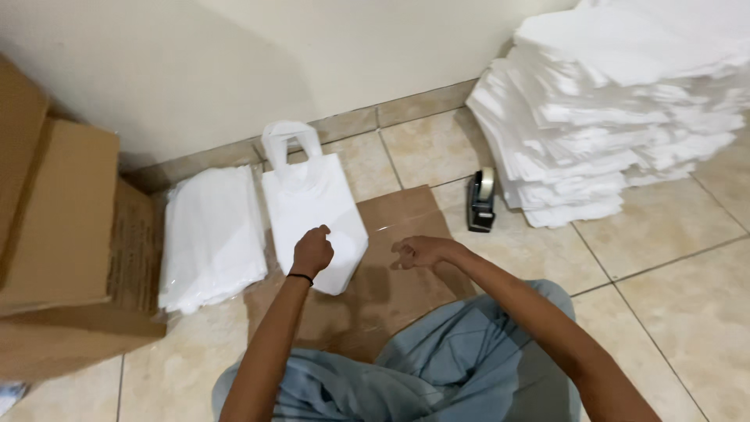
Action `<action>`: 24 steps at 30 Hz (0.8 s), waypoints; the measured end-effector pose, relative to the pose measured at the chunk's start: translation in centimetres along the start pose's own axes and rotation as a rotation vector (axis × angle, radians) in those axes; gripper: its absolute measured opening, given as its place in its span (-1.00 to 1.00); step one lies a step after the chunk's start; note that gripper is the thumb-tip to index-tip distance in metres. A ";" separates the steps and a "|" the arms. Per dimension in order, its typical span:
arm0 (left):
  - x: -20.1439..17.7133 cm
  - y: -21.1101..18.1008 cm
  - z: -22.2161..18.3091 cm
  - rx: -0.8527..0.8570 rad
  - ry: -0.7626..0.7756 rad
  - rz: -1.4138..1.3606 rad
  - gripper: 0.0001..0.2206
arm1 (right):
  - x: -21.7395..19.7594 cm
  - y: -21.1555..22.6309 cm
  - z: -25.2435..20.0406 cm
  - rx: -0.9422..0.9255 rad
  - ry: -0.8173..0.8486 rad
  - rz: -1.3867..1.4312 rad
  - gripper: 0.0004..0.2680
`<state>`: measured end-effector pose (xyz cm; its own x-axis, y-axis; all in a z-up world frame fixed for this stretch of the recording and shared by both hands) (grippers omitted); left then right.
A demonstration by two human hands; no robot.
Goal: The person gathers a stack of white bags, aligns them, and inserts them into a clear plastic sleeve while sitting on the floor.
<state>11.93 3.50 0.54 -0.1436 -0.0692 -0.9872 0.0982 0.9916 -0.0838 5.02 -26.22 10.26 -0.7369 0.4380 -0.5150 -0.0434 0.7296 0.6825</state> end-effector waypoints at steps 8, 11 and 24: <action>-10.5 -24.4 4.3 0.398 0.151 -0.345 -0.68 | -12.9 -5.3 -13.7 -0.072 -0.355 0.051 -0.54; -11.4 -34.3 8.8 0.600 -0.071 -0.187 -0.67 | -18.0 -12.3 -16.0 -0.118 -0.853 -0.071 -0.70; -22.3 -55.7 10.2 0.833 -0.419 -0.125 -0.65 | -27.5 -16.1 -26.0 0.233 -1.219 -0.728 -0.43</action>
<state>19.67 -51.30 25.83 0.1489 -0.3643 -0.9193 0.8023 0.5880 -0.1031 8.42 -63.69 26.95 0.4320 0.0186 -0.9017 0.0453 0.9981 0.0423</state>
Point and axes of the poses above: each hand's wrist, its own z-axis towards the middle knuckle, its own x-axis out of the palm, y = z × x, the point moved 1 cm from there along z, towards the middle knuckle, and after that the axes turned 5 degrees about -x, right-handed, at the moved point
